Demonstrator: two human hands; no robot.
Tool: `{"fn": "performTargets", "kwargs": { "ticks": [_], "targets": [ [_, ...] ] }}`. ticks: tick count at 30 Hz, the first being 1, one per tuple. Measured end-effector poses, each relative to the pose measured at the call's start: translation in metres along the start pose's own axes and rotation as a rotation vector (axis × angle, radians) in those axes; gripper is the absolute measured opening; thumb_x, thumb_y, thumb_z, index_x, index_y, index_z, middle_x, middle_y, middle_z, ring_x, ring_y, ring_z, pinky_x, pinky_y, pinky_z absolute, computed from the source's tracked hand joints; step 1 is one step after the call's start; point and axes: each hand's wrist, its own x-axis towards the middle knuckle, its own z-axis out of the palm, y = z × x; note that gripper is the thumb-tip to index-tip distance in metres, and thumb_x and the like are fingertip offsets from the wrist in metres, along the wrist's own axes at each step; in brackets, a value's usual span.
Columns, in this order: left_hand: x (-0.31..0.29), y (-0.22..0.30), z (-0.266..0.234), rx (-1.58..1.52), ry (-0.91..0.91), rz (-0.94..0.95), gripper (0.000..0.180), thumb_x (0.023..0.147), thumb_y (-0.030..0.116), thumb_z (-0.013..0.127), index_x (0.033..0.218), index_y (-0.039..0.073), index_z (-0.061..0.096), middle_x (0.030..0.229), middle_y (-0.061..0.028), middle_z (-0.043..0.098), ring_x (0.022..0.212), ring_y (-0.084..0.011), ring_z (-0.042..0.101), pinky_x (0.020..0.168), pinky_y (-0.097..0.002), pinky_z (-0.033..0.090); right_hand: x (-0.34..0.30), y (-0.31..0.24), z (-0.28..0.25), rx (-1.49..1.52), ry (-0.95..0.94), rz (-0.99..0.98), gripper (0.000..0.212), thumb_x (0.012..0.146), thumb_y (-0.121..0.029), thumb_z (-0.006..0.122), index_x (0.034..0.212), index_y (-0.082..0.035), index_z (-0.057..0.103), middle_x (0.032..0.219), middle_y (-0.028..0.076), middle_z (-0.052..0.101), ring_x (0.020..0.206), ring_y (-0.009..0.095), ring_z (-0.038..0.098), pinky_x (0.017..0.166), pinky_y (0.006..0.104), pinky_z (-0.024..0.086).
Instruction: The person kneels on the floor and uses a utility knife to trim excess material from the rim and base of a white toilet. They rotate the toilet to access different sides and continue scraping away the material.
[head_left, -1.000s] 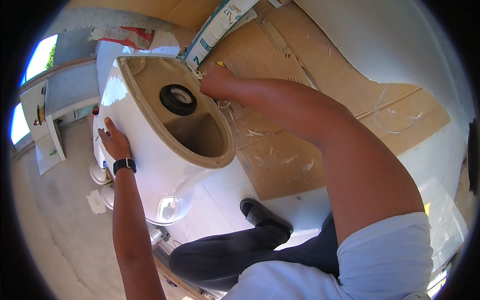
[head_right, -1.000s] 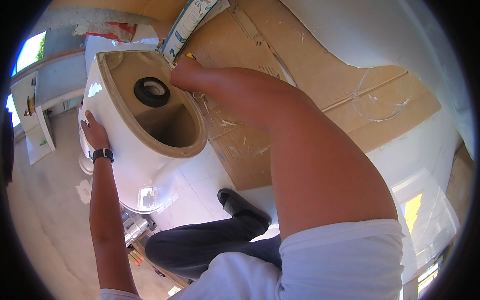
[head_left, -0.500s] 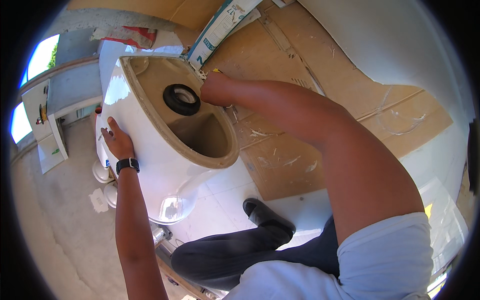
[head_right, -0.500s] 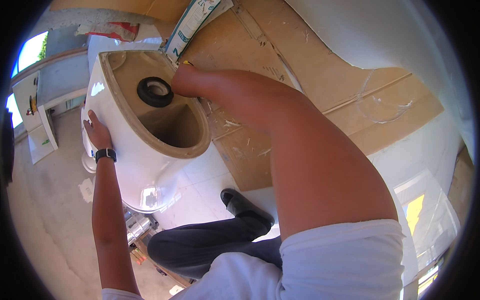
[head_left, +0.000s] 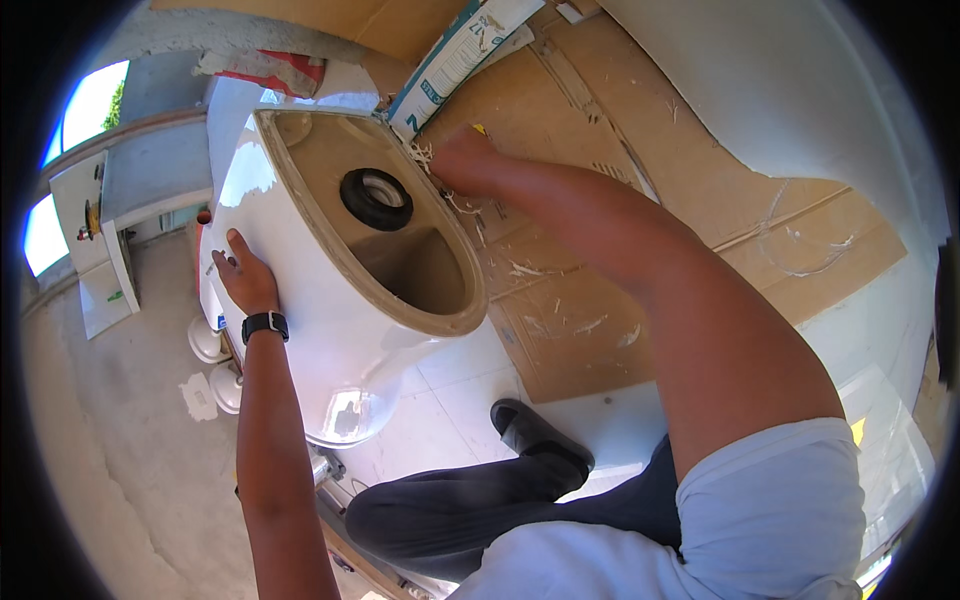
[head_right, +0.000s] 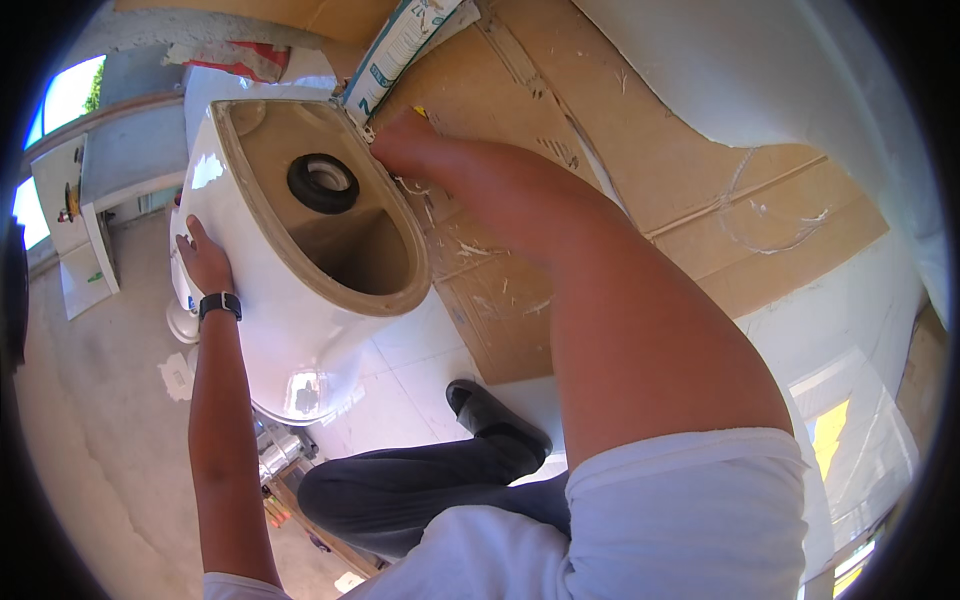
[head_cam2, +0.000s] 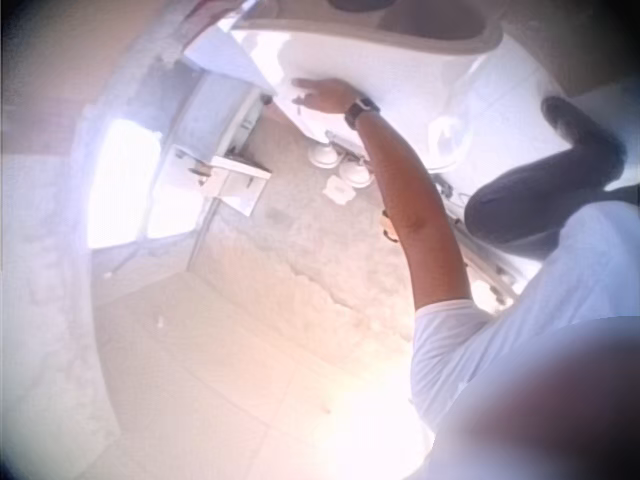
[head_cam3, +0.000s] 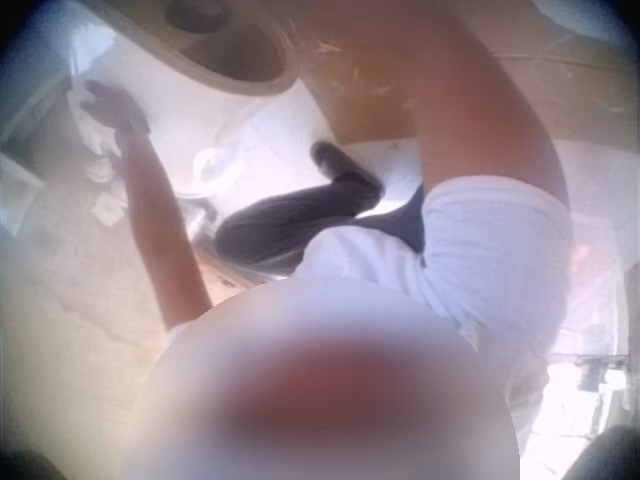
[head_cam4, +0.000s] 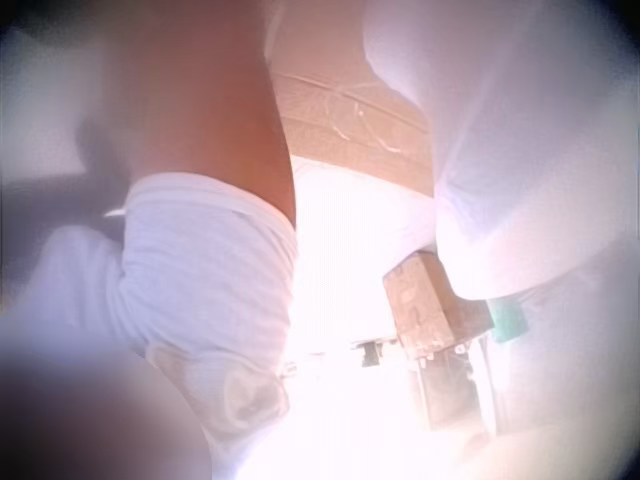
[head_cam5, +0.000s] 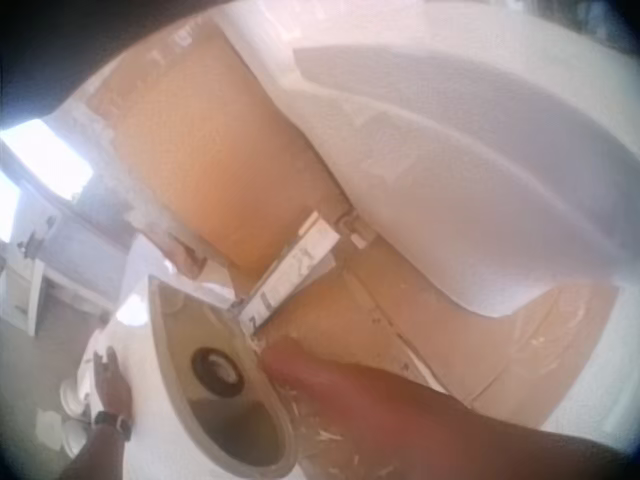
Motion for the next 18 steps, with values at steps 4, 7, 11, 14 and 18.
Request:
{"fn": "performTargets", "kwargs": {
  "ticks": [4, 7, 11, 14, 18],
  "targets": [
    [0.0, 0.0, 0.0, 0.009, 0.008, 0.012, 0.099, 0.099, 0.066, 0.05, 0.156, -0.011, 0.028, 0.154, -0.0312, 0.045, 0.142, -0.0392, 0.048, 0.116, -0.041, 0.039, 0.004, -0.005, 0.007, -0.006, 0.012, -0.003, 0.012, 0.082, -0.014, 0.067, 0.086, -0.011, 0.078, 0.089, 0.013, 0.076, 0.089, 0.034, 0.073, 0.083, 0.0486, 0.054],
    [-0.001, 0.001, 0.0, -0.004, 0.001, 0.011, 0.099, 0.099, 0.066, 0.05, 0.157, -0.011, 0.027, 0.154, -0.0313, 0.045, 0.142, -0.039, 0.048, 0.116, -0.041, 0.039, 0.011, -0.014, 0.013, -0.106, -0.096, -0.198, 0.012, 0.083, -0.014, 0.067, 0.086, -0.013, 0.078, 0.086, 0.009, 0.076, 0.085, 0.031, 0.074, 0.081, 0.0478, 0.052],
    [-0.002, 0.003, -0.001, -0.011, -0.011, 0.002, 0.099, 0.099, 0.066, 0.05, 0.157, -0.011, 0.027, 0.154, -0.0311, 0.044, 0.142, -0.0392, 0.047, 0.116, -0.0409, 0.039, 0.017, -0.023, 0.007, -0.263, -0.022, -0.169, 0.012, 0.084, -0.015, 0.067, 0.085, -0.015, 0.079, 0.083, 0.005, 0.076, 0.079, 0.026, 0.074, 0.079, 0.0451, 0.05],
    [-0.001, 0.001, -0.002, 0.012, -0.003, 0.012, 0.1, 0.099, 0.067, 0.05, 0.157, -0.011, 0.027, 0.154, -0.0311, 0.044, 0.142, -0.0393, 0.047, 0.116, -0.0408, 0.039, 0.016, -0.022, -0.006, -0.281, -0.005, -0.067, 0.011, 0.084, -0.016, 0.068, 0.086, -0.015, 0.079, 0.084, 0.004, 0.076, 0.078, 0.024, 0.074, 0.079, 0.0443, 0.049],
    [0.0, -0.003, 0.0, -0.002, 0.002, 0.027, 0.1, 0.099, 0.067, 0.05, 0.157, -0.011, 0.027, 0.154, -0.0312, 0.044, 0.142, -0.0392, 0.048, 0.116, -0.0404, 0.039, 0.013, -0.023, -0.019, -0.238, -0.105, -0.158, 0.011, 0.084, -0.017, 0.069, 0.088, -0.016, 0.079, 0.088, 0.005, 0.077, 0.083, 0.027, 0.075, 0.076, 0.0457, 0.054]
  ]
}}
